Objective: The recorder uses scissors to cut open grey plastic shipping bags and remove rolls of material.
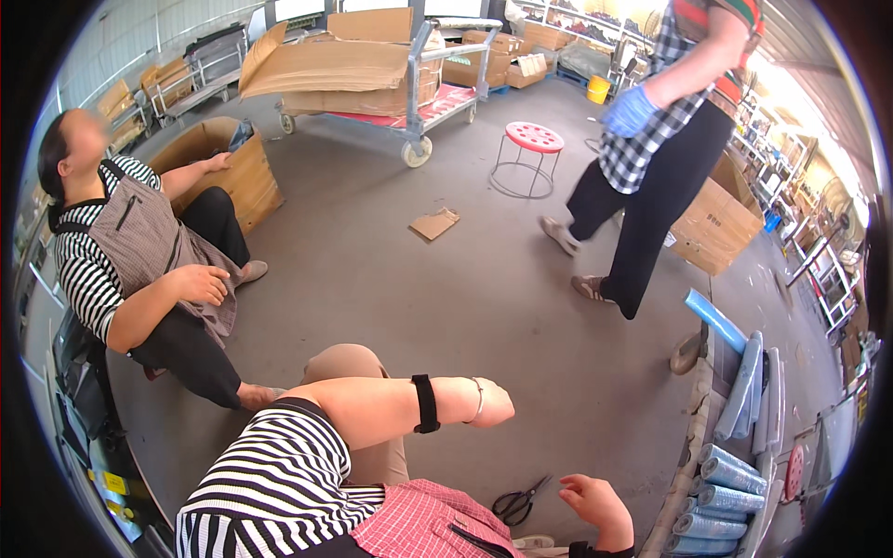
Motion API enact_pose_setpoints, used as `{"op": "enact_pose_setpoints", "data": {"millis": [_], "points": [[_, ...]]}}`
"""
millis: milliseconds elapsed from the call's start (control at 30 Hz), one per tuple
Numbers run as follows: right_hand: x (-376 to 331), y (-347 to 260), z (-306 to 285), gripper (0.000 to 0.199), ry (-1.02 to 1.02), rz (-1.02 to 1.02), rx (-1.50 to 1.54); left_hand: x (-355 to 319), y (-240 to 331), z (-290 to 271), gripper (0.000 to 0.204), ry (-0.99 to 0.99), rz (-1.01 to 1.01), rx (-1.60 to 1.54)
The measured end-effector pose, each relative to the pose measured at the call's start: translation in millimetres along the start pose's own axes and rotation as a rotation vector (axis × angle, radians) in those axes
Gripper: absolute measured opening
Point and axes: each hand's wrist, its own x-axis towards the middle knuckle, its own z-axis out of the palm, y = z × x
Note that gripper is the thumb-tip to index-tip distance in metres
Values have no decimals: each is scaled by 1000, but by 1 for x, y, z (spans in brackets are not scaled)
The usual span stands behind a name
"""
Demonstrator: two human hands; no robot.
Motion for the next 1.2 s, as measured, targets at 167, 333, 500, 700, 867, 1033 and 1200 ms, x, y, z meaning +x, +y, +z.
{"op": "enact_pose_setpoints", "data": {"millis": [167, 333, 500, 700, 867, 1033, 1200], "points": [[0, 3, -1, 33, 2, -42, 7, 0, 1, 2, 19, -16, -26, -37], [0, 4, 0, 33, -12, -28, 13, 4, 2, 6, 18, 63, -24, -57], [0, 0, -1, 33, -27, 12, 13, 2, 3, 5, 17, 82, 4, -66], [0, -5, -1, 33, -38, 30, -23, 3, 1, 9, 15, 75, -8, -60], [1, -2, 0, 33, -33, 44, 3, 6, -1, 13, 16, 61, -12, -75], [2, 1, 2, 33, -32, 33, 29, 5, 0, 12, 16, 78, -8, -72], [1, -1, 2, 33, -26, 36, -4, 1, 2, 8, 17, 58, -21, -82]]}}
